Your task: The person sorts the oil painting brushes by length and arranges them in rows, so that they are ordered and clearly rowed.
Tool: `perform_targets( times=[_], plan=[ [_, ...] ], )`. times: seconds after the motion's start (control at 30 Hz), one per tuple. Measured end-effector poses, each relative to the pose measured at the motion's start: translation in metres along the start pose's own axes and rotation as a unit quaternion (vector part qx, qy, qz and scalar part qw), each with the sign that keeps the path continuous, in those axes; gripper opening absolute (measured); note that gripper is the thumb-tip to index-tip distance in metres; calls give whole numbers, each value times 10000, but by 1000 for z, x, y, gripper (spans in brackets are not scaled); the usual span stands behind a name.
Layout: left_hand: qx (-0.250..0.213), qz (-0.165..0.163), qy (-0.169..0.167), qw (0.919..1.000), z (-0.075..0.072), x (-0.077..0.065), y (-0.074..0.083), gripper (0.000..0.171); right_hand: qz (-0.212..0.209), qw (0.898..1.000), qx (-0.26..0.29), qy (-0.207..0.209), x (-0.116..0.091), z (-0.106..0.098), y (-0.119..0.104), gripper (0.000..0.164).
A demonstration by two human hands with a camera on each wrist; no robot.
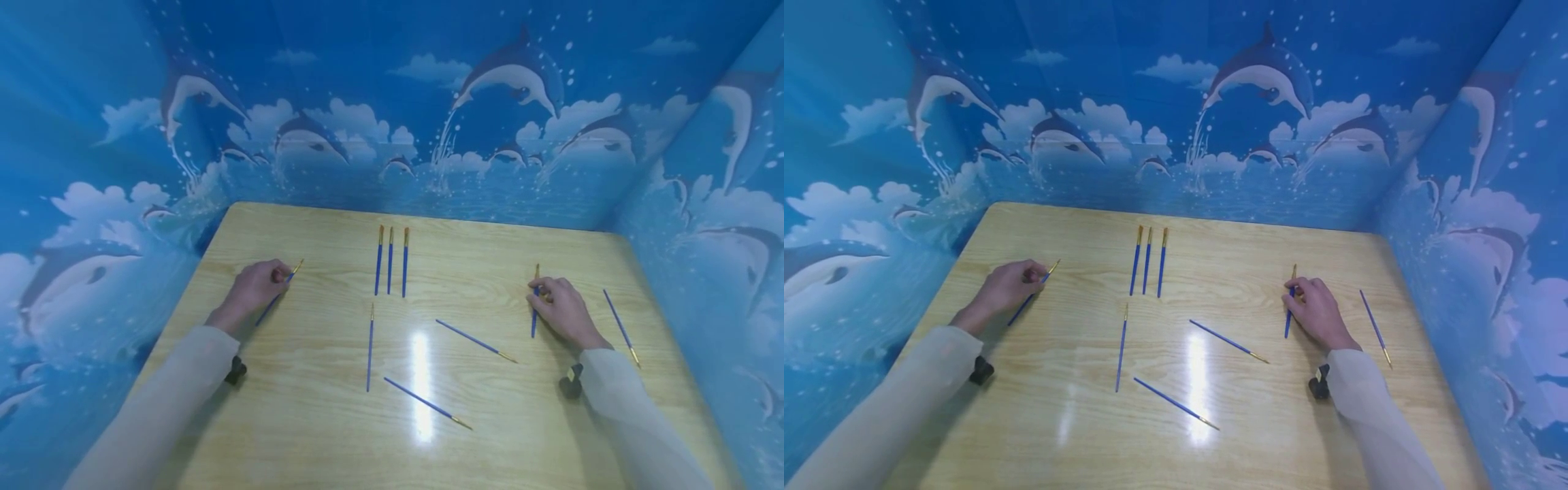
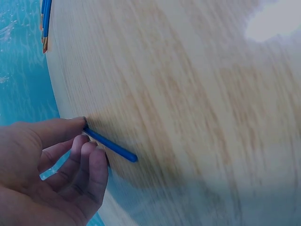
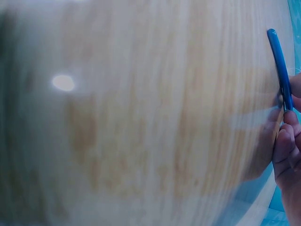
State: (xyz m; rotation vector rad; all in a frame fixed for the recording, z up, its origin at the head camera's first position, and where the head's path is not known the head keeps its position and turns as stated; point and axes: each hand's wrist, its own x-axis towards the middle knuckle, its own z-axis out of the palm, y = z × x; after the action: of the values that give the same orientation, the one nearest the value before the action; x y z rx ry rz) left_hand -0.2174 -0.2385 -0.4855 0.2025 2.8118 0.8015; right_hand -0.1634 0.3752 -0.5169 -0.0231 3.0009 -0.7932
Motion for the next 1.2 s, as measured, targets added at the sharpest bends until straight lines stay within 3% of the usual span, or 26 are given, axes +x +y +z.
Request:
perform_targets(
  times=[0.23,0.73,1.2],
  plan=[
    [122,-73,-220,9997,-1,-2,1,30,-73,10000,13,-12,0,0,0,40],
    [477,527,-363,9968,-3,-1,-1,18,-37,10000,5,-31,0,0,-1,40],
    [548,674,-480,9951,-10,-1,6,21,-52,10000,-29,-14,1,0,1,40]
  ],
)
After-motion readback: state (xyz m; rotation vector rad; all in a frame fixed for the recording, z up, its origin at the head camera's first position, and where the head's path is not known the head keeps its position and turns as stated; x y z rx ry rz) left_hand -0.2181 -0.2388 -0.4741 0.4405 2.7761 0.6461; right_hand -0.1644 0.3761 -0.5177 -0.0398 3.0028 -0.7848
